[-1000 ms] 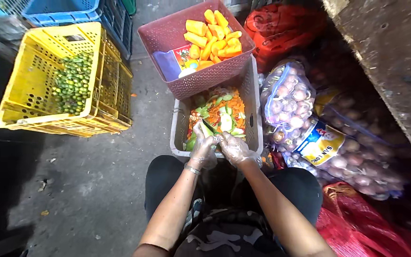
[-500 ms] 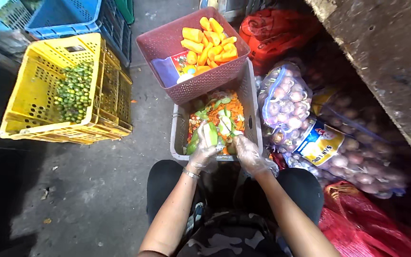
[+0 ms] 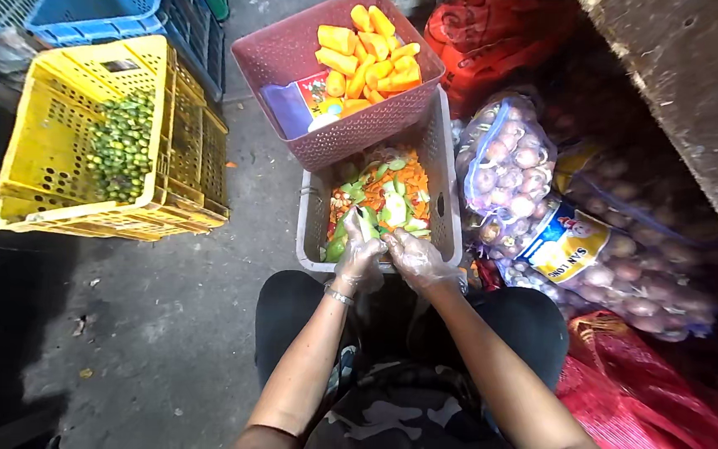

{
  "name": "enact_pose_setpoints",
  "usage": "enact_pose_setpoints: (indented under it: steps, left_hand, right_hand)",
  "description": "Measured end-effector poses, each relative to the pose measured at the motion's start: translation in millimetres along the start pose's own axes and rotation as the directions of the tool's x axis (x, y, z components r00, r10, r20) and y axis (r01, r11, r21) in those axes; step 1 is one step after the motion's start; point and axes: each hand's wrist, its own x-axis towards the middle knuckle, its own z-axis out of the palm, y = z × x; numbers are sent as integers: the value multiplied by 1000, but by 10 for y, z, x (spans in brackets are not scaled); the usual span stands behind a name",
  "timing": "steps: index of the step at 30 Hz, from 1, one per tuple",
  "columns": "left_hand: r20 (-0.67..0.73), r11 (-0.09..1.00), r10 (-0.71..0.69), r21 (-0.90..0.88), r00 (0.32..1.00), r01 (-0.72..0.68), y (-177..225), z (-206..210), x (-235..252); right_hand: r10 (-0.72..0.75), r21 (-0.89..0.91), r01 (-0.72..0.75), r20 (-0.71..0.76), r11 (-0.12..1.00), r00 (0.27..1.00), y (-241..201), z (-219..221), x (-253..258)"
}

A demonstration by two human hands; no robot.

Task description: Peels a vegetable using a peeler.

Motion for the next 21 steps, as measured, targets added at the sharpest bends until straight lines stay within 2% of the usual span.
enact_pose_setpoints:
  steps: [3, 4, 5, 7, 8, 9, 10, 11, 12, 13, 15, 16, 18, 21]
  left_hand:
    - [-1, 979, -155, -131, 988, 154, 94, -9, -2]
    - [-8, 969, -186, -166, 983, 182, 108, 1, -4]
    - [-21, 980, -164, -121, 986, 161, 97, 11, -18]
    - [6, 983, 53, 179, 999, -53, 65, 35, -75]
    - [61, 932, 184, 305, 981, -194, 76, 48, -91]
    - [94, 904, 243, 338, 965, -261, 82, 49, -74]
    - [81, 930, 219, 285, 972, -233, 74, 48, -33]
    - [66, 977, 121, 168, 990, -131, 60, 27, -28]
    - [64, 1000, 27, -5, 998, -27, 66, 12, -49]
    - [99, 977, -40, -205, 994, 60, 121, -1, -59]
    - [187, 813, -143, -538, 972, 223, 285, 6, -73]
    - [231, 728, -173, -625, 957, 282, 326, 0, -65]
    - [253, 652, -191, -690, 948, 315, 328, -24, -50]
    - [189, 704, -199, -655, 962, 274, 296, -47, -30]
  right_hand:
    - [16, -70, -17, -20, 997, 1000, 7, 28, 103]
    - [24, -79, -25, -10, 997, 1000, 5, 35, 130]
    - [27, -80, -26, 10, 996, 1000, 14, 57, 152]
    - [-1, -48, 5, 82, 999, 997, 115, 96, 236]
    - [31, -28, -28, 109, 999, 994, 205, 132, 301]
    - [61, -26, -58, 115, 998, 992, 261, 152, 337]
    - [103, 33, -107, 98, 994, 990, 268, 119, 324]
    - [155, 139, -164, 73, 977, 985, 246, 79, 250]
    - [188, 242, -195, 51, 950, 981, 224, 46, 161]
    - [197, 317, -195, 25, 928, 980, 208, -8, 96]
    - [136, 339, -107, -64, 935, 989, 235, -77, -27]
    - [62, 290, -20, -138, 957, 989, 256, -58, -119]
    - [-129, 126, 171, -288, 977, 949, 239, 45, -347]
    - [-248, -34, 252, -339, 967, 908, 147, 167, -570]
